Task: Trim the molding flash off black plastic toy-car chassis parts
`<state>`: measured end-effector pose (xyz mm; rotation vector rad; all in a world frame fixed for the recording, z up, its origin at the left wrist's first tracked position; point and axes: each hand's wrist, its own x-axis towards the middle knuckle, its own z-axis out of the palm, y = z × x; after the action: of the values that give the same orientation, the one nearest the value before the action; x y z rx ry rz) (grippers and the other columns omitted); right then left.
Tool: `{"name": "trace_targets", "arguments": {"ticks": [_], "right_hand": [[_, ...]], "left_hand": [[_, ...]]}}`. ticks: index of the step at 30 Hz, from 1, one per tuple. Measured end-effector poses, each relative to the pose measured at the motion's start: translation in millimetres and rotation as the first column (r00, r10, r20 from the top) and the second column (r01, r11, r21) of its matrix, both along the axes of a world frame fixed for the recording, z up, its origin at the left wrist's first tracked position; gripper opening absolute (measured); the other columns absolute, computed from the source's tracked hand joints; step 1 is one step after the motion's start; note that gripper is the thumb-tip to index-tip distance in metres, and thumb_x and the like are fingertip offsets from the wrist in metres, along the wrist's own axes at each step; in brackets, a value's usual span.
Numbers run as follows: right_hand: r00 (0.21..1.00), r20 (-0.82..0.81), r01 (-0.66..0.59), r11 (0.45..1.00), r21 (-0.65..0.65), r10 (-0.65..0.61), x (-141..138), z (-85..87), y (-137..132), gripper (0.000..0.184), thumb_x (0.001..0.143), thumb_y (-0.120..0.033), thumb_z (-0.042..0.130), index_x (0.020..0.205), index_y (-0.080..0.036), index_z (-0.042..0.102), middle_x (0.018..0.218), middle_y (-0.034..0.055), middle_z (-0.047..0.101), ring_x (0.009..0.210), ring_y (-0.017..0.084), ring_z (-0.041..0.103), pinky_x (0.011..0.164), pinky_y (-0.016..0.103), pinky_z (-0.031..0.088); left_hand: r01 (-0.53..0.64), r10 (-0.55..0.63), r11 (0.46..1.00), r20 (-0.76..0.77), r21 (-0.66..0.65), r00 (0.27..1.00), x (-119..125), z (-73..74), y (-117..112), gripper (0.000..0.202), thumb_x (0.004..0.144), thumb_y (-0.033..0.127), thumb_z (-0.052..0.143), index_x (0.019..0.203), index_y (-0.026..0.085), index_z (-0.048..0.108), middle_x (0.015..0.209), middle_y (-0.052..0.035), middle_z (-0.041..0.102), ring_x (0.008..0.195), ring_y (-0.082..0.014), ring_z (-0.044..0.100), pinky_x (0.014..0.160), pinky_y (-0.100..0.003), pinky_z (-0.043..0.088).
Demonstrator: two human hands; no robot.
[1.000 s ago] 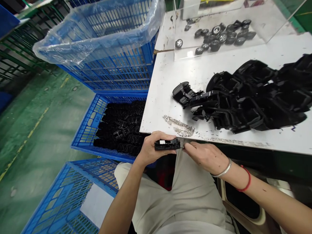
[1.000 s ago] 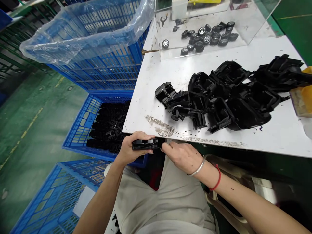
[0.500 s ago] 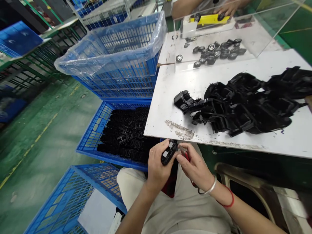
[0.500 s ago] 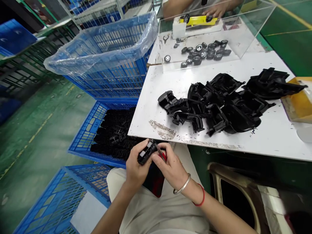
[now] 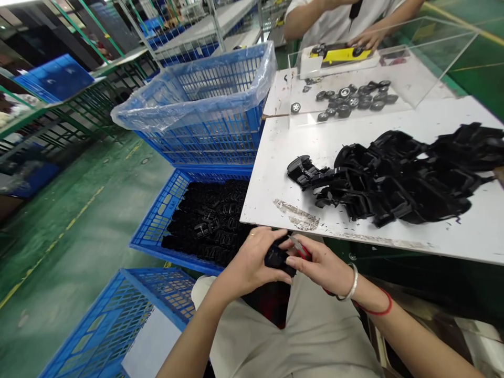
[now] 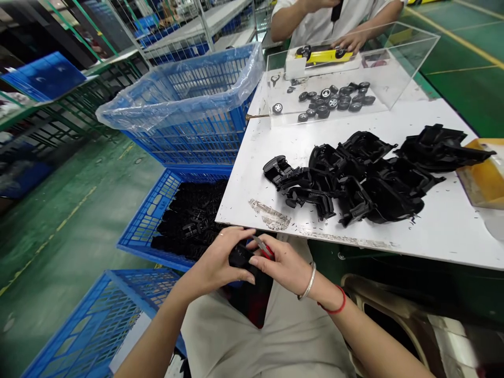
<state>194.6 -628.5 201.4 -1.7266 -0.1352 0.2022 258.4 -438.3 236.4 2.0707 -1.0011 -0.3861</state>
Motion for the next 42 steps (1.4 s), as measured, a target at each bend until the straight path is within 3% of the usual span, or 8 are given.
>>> {"name": "trace_targets", "arguments": {"ticks": [3, 7, 11, 14, 17, 20, 28, 42], "right_hand": [[0.997, 0.069, 0.035, 0.995, -0.09, -0.029, 0.1, 6.1, -2.5, 0.023, 0.088, -0.039, 0.054, 0.1, -0.019, 0.057, 0.08, 0.0007, 0.064, 0.066, 0.013, 0.056, 0.06, 0.025, 0.045], [0.945, 0.27, 0.265, 0.916, -0.301, -0.185, -8.0, 13.8, -10.3, 0.019, 0.092, -0.035, 0.048, 0.103, -0.02, 0.051, 0.092, 0.0053, 0.067, 0.081, 0.017, 0.064, 0.07, 0.028, 0.049], [0.904, 0.416, 0.327, 0.784, -0.528, -0.097, -19.1, 5.4, -17.9, 0.016, 0.097, -0.027, 0.035, 0.097, -0.019, 0.049, 0.083, 0.0045, 0.064, 0.069, 0.015, 0.062, 0.06, 0.025, 0.046], [0.887, 0.458, 0.32, 0.634, -0.704, 0.061, -22.3, -10.5, -20.1, 0.025, 0.099, -0.023, 0.027, 0.096, -0.017, 0.051, 0.072, 0.0021, 0.063, 0.054, 0.014, 0.058, 0.046, 0.025, 0.037], [0.841, 0.521, 0.405, 0.467, -0.786, 0.149, -19.9, -23.6, -20.3, 0.028, 0.099, -0.023, 0.027, 0.099, -0.015, 0.054, 0.069, 0.0017, 0.063, 0.049, 0.013, 0.056, 0.041, 0.026, 0.028], [0.834, 0.517, 0.425, 0.373, -0.825, 0.193, -15.0, -28.7, -19.9, 0.025, 0.097, -0.019, 0.032, 0.096, -0.015, 0.057, 0.065, 0.0, 0.061, 0.045, 0.013, 0.053, 0.04, 0.027, 0.021], [0.857, 0.455, 0.373, 0.319, -0.871, 0.241, -4.6, -28.4, -16.8, 0.022, 0.086, -0.006, 0.038, 0.091, -0.017, 0.057, 0.064, -0.0012, 0.058, 0.042, 0.012, 0.049, 0.04, 0.027, 0.011], [0.859, 0.425, 0.361, 0.251, -0.898, 0.286, -2.6, -27.0, -14.8, 0.024, 0.084, -0.004, 0.038, 0.093, -0.016, 0.055, 0.064, -0.0013, 0.056, 0.042, 0.011, 0.044, 0.042, 0.027, 0.01]], "left_hand": [[0.053, -0.06, 0.998, -0.196, -0.038, 0.979, 7.5, 0.9, -9.8, 0.072, 0.06, 0.039, 0.082, 0.124, 0.021, 0.054, 0.111, -0.0063, 0.067, 0.102, -0.0218, 0.062, 0.091, -0.031, 0.048], [-0.071, 0.041, 0.993, -0.282, -0.098, 0.958, 22.5, -3.0, -14.8, 0.052, 0.06, 0.038, 0.083, 0.105, 0.018, 0.064, 0.103, -0.0062, 0.07, 0.097, -0.0211, 0.065, 0.089, -0.03, 0.048], [-0.123, 0.064, 0.981, -0.354, -0.148, 0.933, 37.7, -8.7, -14.5, 0.043, 0.062, 0.034, 0.082, 0.098, 0.017, 0.065, 0.109, -0.0083, 0.069, 0.106, -0.0224, 0.063, 0.096, -0.032, 0.045], [-0.092, 0.043, 0.989, -0.362, -0.117, 0.931, 43.6, -14.9, -14.9, 0.042, 0.063, 0.033, 0.082, 0.098, 0.017, 0.065, 0.107, -0.0076, 0.07, 0.107, -0.0222, 0.062, 0.098, -0.033, 0.044], [-0.076, 0.037, 0.992, -0.356, -0.096, 0.934, 47.6, -21.3, -15.3, 0.041, 0.063, 0.033, 0.082, 0.097, 0.017, 0.066, 0.106, -0.007, 0.07, 0.106, -0.0215, 0.063, 0.098, -0.032, 0.044], [-0.057, 0.021, 0.994, -0.346, -0.093, 0.938, 52.0, -26.0, -15.1, 0.041, 0.063, 0.034, 0.082, 0.098, 0.017, 0.066, 0.105, -0.0063, 0.07, 0.103, -0.0204, 0.064, 0.095, -0.03, 0.045], [-0.013, -0.022, 0.995, -0.341, -0.102, 0.94, 58.7, -29.7, -14.8, 0.042, 0.064, 0.034, 0.081, 0.098, 0.017, 0.065, 0.102, -0.0065, 0.07, 0.1, -0.0196, 0.064, 0.093, -0.03, 0.047], [-0.001, -0.03, 0.996, -0.332, -0.092, 0.943, 60.0, -30.5, -14.6, 0.041, 0.065, 0.035, 0.08, 0.098, 0.017, 0.065, 0.102, -0.0056, 0.07, 0.1, -0.0191, 0.064, 0.091, -0.029, 0.047]]}}
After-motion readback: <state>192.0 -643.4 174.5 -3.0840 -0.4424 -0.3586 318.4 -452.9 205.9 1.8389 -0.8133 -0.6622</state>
